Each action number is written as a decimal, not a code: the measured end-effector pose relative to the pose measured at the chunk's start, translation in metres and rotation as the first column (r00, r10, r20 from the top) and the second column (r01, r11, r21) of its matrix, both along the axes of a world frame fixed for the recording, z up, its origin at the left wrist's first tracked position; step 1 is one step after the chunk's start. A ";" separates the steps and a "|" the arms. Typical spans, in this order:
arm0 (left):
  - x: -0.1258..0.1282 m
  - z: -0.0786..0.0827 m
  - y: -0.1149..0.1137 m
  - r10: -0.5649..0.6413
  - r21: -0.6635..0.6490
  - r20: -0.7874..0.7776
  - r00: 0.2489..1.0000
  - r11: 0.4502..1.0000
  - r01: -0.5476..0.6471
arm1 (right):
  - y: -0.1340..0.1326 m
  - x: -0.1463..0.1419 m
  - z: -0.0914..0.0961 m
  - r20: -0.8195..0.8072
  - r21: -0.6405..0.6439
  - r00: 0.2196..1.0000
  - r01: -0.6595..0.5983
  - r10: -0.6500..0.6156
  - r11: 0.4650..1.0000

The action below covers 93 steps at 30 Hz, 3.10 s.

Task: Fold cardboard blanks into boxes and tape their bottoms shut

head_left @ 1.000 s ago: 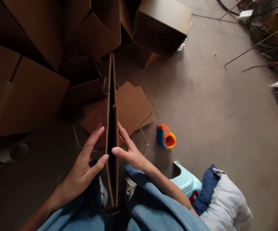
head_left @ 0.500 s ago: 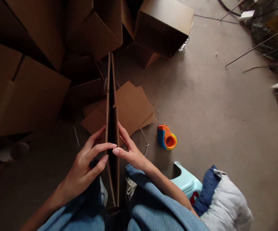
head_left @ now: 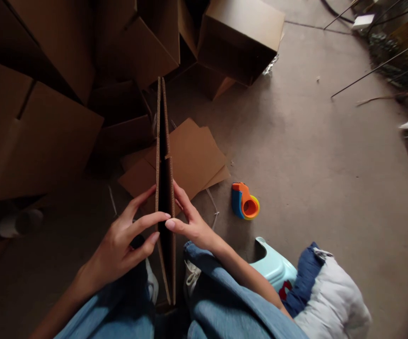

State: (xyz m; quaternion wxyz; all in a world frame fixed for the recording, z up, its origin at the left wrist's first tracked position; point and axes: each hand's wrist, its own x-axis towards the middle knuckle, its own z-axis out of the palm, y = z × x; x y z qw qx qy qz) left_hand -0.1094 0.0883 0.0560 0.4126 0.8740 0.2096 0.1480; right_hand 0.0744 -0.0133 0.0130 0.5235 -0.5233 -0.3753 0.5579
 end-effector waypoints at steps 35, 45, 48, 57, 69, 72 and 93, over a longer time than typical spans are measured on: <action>-0.019 -0.003 0.027 -0.065 0.359 -0.013 0.998 0.931 0.065 | -0.009 0.028 0.026 0.442 0.072 0.867 0.224 -0.232 0.972; -0.038 0.020 0.037 -0.088 0.362 -0.104 0.991 0.924 0.121 | -0.013 0.045 0.046 0.672 0.036 0.703 0.283 -0.233 0.958; -0.042 0.013 0.037 -0.071 0.395 -0.119 0.990 0.912 0.113 | -0.013 0.048 0.051 0.707 0.070 0.656 0.309 -0.266 0.948; -0.053 0.008 0.053 0.046 0.366 -0.009 0.999 0.930 -0.040 | -0.025 0.068 0.045 0.747 0.043 0.571 0.470 -0.341 0.882; -0.041 -0.016 0.068 -0.034 0.280 0.100 0.994 0.960 0.005 | -0.020 0.073 0.017 0.740 0.257 0.510 0.386 -0.438 0.886; -0.038 -0.019 0.067 -0.036 0.219 0.132 0.991 0.976 0.007 | -0.017 0.068 0.012 0.680 0.270 0.583 0.365 -0.445 0.891; -0.065 -0.028 0.034 0.317 -0.347 -0.404 0.858 0.815 -0.464 | -0.024 0.057 0.027 0.559 0.168 0.713 0.403 -0.424 0.900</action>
